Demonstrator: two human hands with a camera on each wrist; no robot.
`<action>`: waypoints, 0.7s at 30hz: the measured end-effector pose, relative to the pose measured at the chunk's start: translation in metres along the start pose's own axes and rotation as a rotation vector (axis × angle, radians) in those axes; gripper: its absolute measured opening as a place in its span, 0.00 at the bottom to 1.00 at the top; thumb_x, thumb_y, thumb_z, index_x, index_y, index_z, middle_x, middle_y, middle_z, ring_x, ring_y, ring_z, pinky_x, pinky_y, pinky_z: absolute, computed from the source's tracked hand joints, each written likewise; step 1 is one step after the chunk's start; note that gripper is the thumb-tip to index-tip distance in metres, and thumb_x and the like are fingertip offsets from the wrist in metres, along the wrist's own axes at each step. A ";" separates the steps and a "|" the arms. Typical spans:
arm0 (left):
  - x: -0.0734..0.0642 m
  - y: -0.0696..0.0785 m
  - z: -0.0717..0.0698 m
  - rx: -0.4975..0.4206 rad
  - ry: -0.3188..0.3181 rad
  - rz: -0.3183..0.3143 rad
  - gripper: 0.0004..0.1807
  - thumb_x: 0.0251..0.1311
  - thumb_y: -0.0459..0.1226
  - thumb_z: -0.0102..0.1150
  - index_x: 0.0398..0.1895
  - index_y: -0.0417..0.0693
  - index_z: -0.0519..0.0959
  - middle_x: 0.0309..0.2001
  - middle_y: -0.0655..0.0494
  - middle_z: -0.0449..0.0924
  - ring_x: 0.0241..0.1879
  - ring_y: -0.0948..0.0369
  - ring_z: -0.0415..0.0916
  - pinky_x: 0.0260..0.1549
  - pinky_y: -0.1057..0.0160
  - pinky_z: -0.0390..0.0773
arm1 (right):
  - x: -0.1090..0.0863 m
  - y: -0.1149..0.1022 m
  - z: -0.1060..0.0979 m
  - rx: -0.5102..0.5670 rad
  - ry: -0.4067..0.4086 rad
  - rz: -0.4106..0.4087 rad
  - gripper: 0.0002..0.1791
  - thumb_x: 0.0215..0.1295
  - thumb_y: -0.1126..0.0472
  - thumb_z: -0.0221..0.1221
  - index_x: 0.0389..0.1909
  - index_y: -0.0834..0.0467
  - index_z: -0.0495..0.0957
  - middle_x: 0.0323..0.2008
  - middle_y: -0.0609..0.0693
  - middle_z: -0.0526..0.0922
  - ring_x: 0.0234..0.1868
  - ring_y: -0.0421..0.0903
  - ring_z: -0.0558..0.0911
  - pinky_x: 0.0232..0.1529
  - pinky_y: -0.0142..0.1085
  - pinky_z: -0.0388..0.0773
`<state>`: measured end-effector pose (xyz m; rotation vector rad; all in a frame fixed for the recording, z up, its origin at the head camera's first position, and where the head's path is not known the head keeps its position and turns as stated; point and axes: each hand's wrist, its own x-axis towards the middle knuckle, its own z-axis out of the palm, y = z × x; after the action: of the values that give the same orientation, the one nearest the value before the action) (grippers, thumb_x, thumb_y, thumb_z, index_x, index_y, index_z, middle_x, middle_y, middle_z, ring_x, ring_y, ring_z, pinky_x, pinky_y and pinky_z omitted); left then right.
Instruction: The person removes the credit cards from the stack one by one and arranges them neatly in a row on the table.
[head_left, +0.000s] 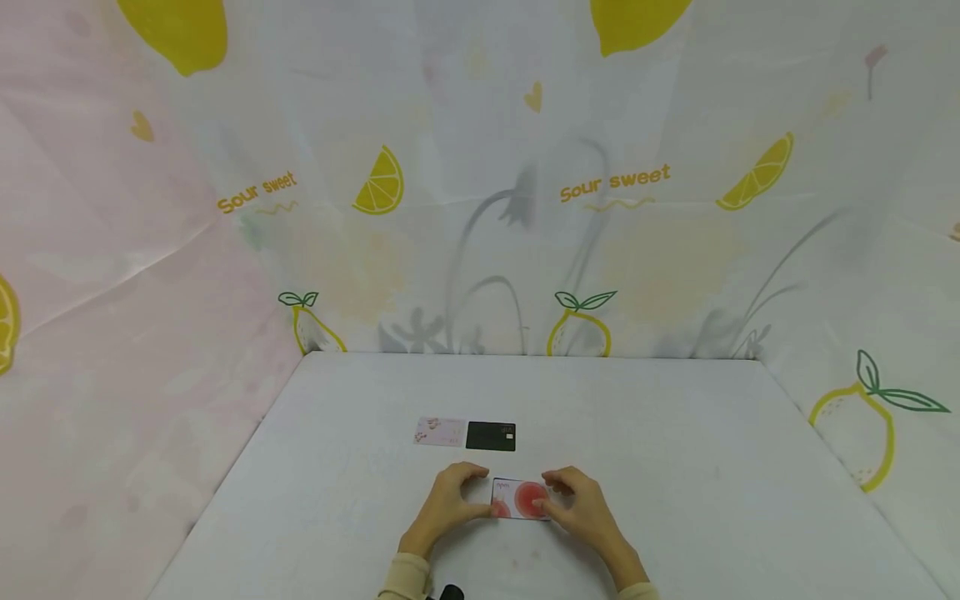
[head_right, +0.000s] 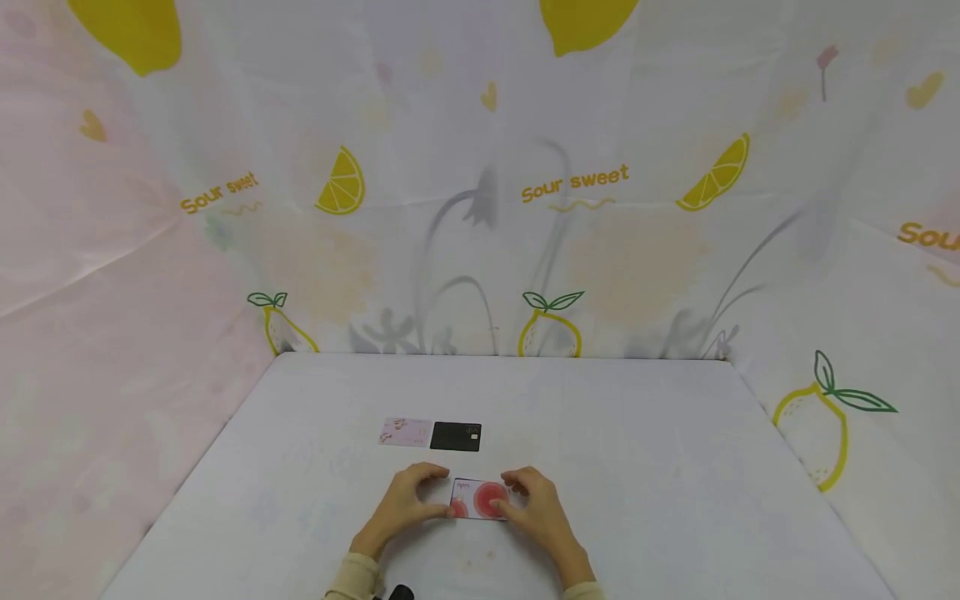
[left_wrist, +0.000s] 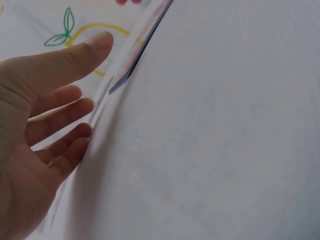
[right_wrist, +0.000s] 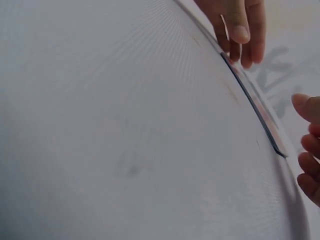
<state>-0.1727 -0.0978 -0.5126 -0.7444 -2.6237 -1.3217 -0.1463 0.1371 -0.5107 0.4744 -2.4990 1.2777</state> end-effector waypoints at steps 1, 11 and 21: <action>0.000 0.000 0.000 0.014 0.000 0.007 0.28 0.35 0.38 0.78 0.42 0.34 0.79 0.41 0.47 0.81 0.41 0.52 0.75 0.44 0.61 0.76 | 0.000 0.001 0.000 -0.003 -0.002 -0.003 0.18 0.44 0.63 0.72 0.36 0.66 0.80 0.33 0.51 0.82 0.33 0.46 0.78 0.36 0.34 0.78; 0.000 0.003 0.005 0.098 -0.049 -0.030 0.35 0.29 0.42 0.79 0.45 0.34 0.79 0.45 0.48 0.75 0.48 0.51 0.69 0.52 0.54 0.71 | -0.004 0.003 0.002 -0.048 -0.073 0.032 0.22 0.42 0.58 0.74 0.38 0.64 0.81 0.36 0.48 0.81 0.38 0.46 0.79 0.43 0.37 0.78; 0.002 0.002 0.008 0.156 -0.082 0.016 0.32 0.31 0.43 0.79 0.43 0.35 0.81 0.42 0.52 0.71 0.45 0.53 0.64 0.48 0.58 0.69 | -0.007 0.006 0.002 -0.072 -0.131 -0.015 0.25 0.44 0.52 0.73 0.40 0.63 0.81 0.35 0.44 0.72 0.38 0.41 0.72 0.42 0.35 0.75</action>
<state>-0.1721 -0.0899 -0.5152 -0.8091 -2.7389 -1.0896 -0.1427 0.1399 -0.5192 0.5758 -2.6330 1.1825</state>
